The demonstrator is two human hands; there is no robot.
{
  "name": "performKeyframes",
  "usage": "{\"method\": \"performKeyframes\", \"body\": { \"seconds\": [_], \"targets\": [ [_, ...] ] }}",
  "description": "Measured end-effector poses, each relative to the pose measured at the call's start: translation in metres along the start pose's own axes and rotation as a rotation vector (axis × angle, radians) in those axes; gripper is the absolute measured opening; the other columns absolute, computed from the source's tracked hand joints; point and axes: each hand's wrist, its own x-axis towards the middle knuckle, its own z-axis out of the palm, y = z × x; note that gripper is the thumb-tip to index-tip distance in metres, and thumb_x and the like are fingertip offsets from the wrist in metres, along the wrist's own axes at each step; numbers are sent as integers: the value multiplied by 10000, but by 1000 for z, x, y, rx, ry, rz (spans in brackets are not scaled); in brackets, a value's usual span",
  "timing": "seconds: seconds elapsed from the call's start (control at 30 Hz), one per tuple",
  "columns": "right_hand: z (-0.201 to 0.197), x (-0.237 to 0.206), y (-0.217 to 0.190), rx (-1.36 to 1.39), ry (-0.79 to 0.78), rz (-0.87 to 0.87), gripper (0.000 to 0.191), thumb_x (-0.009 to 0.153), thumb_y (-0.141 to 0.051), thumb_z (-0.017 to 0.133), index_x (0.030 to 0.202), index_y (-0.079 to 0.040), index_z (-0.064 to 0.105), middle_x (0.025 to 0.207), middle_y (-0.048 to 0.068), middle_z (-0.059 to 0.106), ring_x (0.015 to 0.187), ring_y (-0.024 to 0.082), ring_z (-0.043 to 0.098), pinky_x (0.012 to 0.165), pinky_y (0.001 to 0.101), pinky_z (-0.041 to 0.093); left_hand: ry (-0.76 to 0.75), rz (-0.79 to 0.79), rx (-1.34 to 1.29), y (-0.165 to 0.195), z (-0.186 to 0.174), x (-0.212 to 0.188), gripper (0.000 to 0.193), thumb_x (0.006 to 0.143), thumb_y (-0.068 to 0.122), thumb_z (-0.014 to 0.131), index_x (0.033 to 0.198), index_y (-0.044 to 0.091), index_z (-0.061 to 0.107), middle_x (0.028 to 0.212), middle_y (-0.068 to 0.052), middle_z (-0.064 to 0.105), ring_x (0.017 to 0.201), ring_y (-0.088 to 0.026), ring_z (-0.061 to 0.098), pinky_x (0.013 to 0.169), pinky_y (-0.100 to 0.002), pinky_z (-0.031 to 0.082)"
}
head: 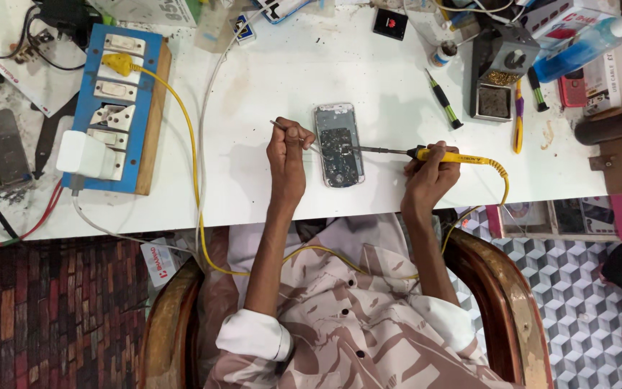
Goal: The person uses a soldering iron and tweezers to work on a disassembled mobile phone circuit board. They repeatedly apply heat to various points on the board while holding components with tweezers. The phone remains open on the workbench throughout the clip.
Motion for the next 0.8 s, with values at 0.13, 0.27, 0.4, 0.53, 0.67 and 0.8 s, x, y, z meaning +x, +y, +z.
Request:
{"method": "performKeyframes", "body": {
  "seconds": [0.13,0.27,0.4,0.53,0.67,0.8],
  "targets": [
    [0,-1,-2,-37,8,-10,277,1144,-239,471,949,-43,469,656,39,510,467,102,475,412,255,368,-1,-2,57,1,0,0,383,1150,414,418,974,75,448,809,-11,473,778,-109,471,792,-288,449],
    [1,-3,-4,-48,36,-10,268,1138,-226,477,942,-42,482,678,37,517,490,100,489,447,255,410,3,-4,66,2,0,0,392,1147,427,411,978,76,451,805,-11,483,777,-107,467,783,-285,438],
    [1,-6,-6,-67,36,-59,274,1147,-221,471,935,-48,467,688,37,525,513,95,495,472,255,432,10,-6,53,2,1,-1,390,1143,427,418,986,72,451,807,-13,488,784,-108,465,783,-282,432],
    [-2,-7,-5,-58,37,-104,254,1155,-221,460,971,-47,462,698,38,512,519,97,483,484,251,415,15,-1,47,0,1,0,386,1146,424,425,986,73,447,813,-15,491,789,-112,468,789,-281,431],
    [-4,-9,-3,-32,27,-123,249,1160,-235,455,999,-45,465,728,39,509,533,100,483,497,255,419,10,10,22,-1,1,1,378,1150,415,426,994,72,454,815,-14,478,790,-112,462,802,-283,439],
    [-4,-2,-3,105,-2,-43,267,1148,-254,475,981,-46,456,711,39,509,510,109,495,483,261,422,19,16,25,-2,1,2,368,1154,400,426,993,70,455,808,-14,479,788,-110,461,799,-285,439]
  ]
}}
